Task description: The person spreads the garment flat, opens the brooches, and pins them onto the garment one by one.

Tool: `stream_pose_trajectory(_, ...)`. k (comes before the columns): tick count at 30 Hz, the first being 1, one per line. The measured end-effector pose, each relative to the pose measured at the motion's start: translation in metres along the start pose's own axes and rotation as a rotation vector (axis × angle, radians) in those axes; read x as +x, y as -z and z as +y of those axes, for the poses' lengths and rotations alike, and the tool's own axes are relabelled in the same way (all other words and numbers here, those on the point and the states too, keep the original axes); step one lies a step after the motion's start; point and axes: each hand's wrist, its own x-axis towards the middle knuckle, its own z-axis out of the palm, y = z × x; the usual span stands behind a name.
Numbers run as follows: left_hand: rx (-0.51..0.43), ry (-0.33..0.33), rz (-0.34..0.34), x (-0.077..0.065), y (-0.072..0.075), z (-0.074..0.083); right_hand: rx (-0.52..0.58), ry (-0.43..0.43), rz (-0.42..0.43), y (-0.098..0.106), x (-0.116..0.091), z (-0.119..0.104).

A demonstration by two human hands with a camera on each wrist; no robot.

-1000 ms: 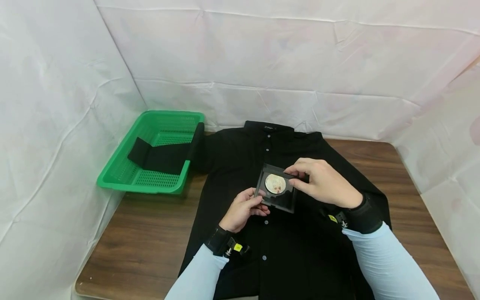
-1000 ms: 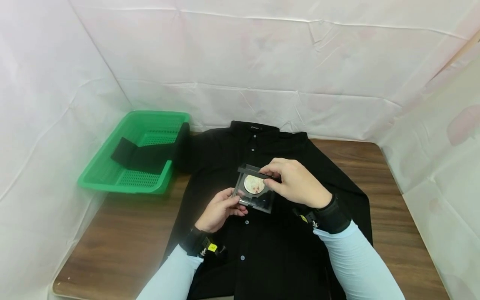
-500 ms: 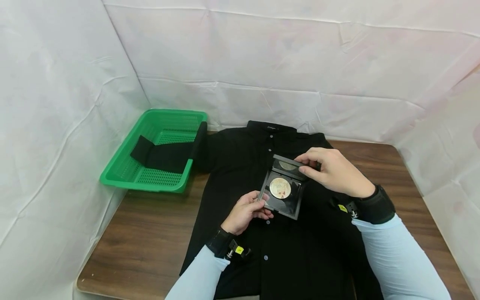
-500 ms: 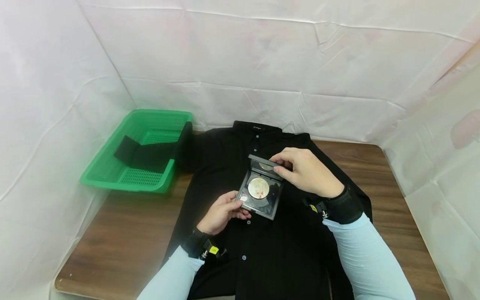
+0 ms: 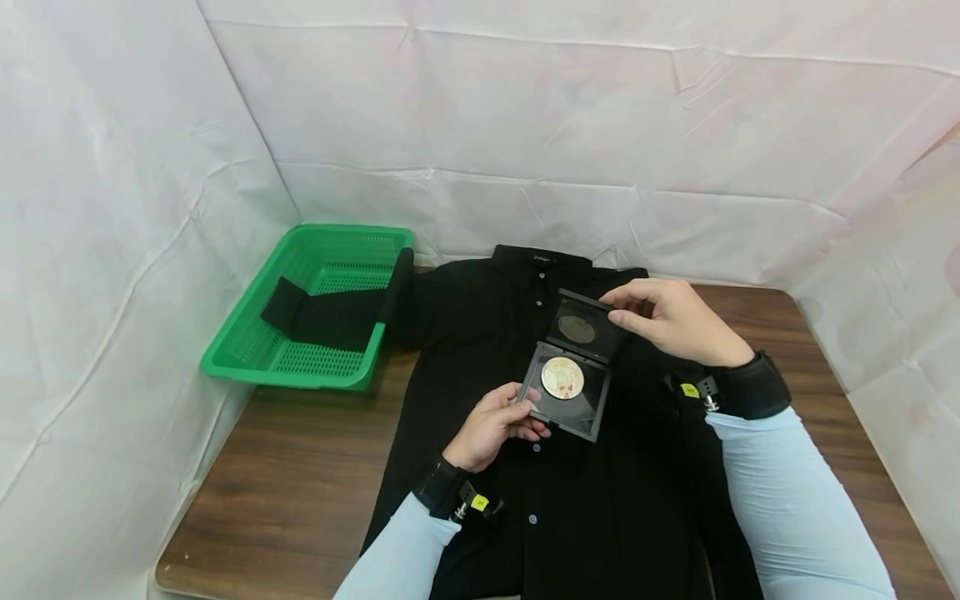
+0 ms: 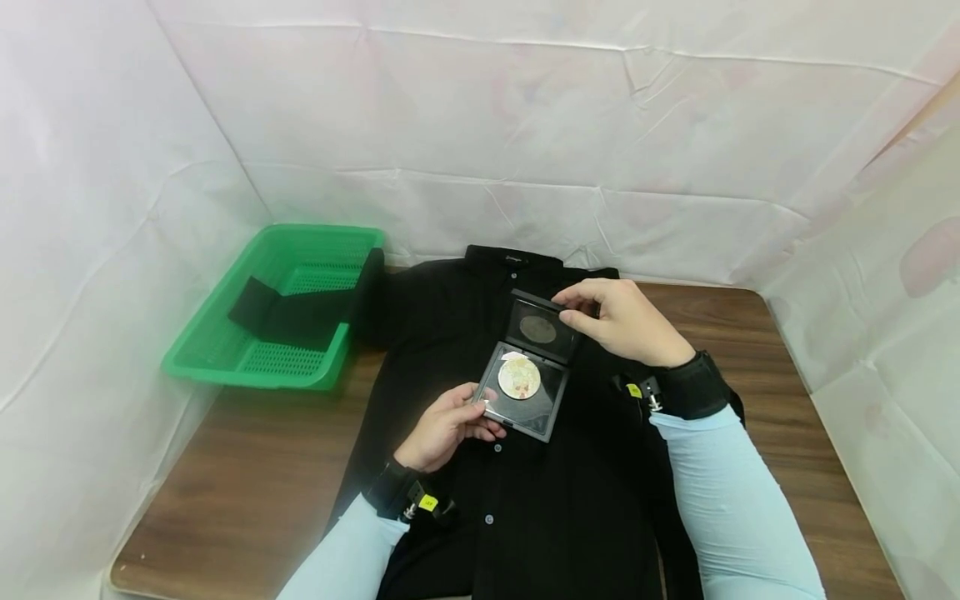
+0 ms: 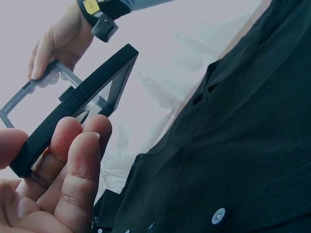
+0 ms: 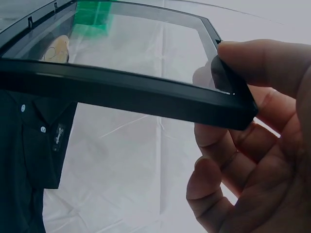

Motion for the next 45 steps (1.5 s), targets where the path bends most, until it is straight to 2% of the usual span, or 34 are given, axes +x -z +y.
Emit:
stream_pose_trajectory(8, -0.021, -0.007, 0.033, -0.002, 0.004, -0.001, -0.008, -0.021, 0.003, -0.005, -0.001, -0.003)
stream_pose_trajectory(16, -0.076, -0.061, 0.078, -0.006, 0.006, 0.001, -0.023, -0.009, 0.051, 0.001, -0.011, 0.003)
stream_pose_trajectory(22, -0.074, -0.067, 0.083, -0.005, 0.005, 0.003, -0.014, -0.047, 0.049, -0.001, -0.018, 0.014)
stream_pose_trajectory(30, -0.084, -0.059, 0.069, -0.004, 0.000, 0.004, 0.016, -0.081, 0.040, -0.011, -0.016, 0.016)
stream_pose_trajectory(33, -0.082, -0.059, 0.063, -0.004, -0.001, 0.004, 0.037, -0.066, 0.056, -0.017, -0.013, 0.017)
stream_pose_trajectory(40, -0.072, -0.032, 0.074, -0.004, -0.001, 0.002, 0.025, 0.041, 0.112, -0.029, -0.010, 0.019)
stream_pose_trajectory(45, -0.041, -0.011, 0.078, -0.003, -0.001, 0.003, 0.019, 0.066, 0.147, -0.031, -0.010, 0.020)
